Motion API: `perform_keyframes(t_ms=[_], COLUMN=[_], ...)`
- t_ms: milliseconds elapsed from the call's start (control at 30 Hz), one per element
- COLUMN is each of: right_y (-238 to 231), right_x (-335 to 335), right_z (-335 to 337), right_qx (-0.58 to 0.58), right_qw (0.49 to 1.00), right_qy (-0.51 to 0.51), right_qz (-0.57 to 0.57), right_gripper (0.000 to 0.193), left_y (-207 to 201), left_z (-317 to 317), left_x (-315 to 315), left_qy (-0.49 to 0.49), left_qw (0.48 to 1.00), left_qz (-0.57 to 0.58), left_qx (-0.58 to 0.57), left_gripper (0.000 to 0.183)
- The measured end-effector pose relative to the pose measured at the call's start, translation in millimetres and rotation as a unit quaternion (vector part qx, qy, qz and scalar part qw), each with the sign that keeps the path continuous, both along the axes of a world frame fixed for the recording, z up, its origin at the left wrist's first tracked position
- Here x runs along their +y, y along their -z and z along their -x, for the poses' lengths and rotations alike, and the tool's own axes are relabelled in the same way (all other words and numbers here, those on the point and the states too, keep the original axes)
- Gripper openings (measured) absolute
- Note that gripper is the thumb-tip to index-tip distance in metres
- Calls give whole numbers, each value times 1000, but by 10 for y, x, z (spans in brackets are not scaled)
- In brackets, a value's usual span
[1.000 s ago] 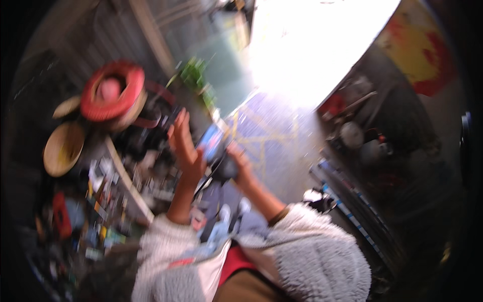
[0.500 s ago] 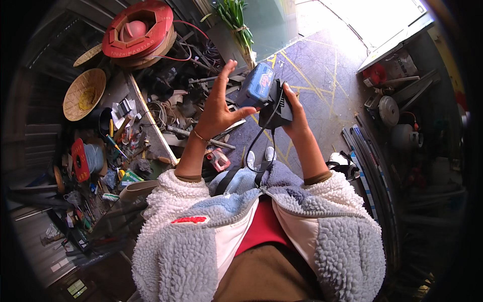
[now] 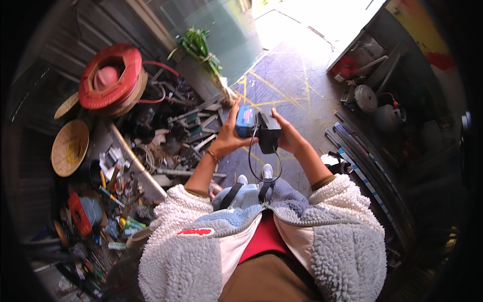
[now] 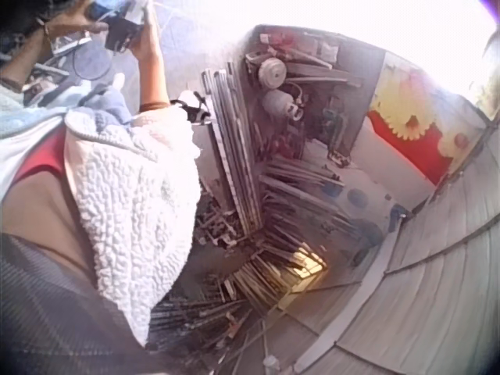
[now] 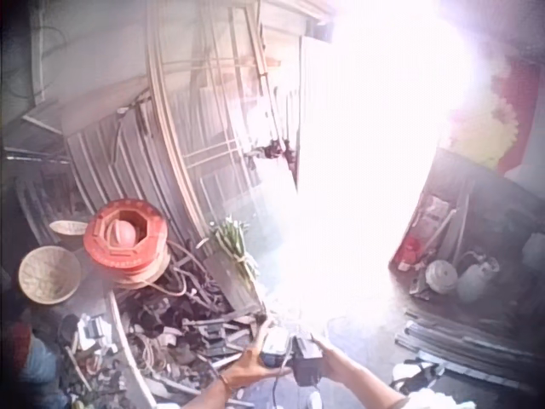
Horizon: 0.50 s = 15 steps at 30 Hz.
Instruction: The person picks up a small rectangular cardboard piece and a pair of scissors, then sits on the floor and cuts the cardboard along its edges. The person holds the cardboard with one hand and uses the scissors with the other to trim the edges.
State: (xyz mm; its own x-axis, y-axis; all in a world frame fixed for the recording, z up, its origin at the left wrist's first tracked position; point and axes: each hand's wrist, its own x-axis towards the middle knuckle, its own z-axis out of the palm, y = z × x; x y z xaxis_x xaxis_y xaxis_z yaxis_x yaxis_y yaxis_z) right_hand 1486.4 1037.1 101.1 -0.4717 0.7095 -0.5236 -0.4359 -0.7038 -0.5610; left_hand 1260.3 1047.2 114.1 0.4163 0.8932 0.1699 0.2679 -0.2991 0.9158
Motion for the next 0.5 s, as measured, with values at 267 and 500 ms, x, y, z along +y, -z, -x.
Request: perform_keyframes(t_ms=[267, 500], right_y=[811, 1193], right_x=[356, 918], right_z=[-1422, -2585], right_qx=[11, -115], right_qw=[997, 960], right_qy=[75, 255], right_qz=[-5, -19], right_gripper=[39, 13], left_y=[805, 802], left_z=[-1183, -2290], left_x=[878, 1933], left_qy=[2, -29], left_qw=[930, 921], left_qz=[293, 311], left_qx=[-220, -234], left_gripper=[114, 97])
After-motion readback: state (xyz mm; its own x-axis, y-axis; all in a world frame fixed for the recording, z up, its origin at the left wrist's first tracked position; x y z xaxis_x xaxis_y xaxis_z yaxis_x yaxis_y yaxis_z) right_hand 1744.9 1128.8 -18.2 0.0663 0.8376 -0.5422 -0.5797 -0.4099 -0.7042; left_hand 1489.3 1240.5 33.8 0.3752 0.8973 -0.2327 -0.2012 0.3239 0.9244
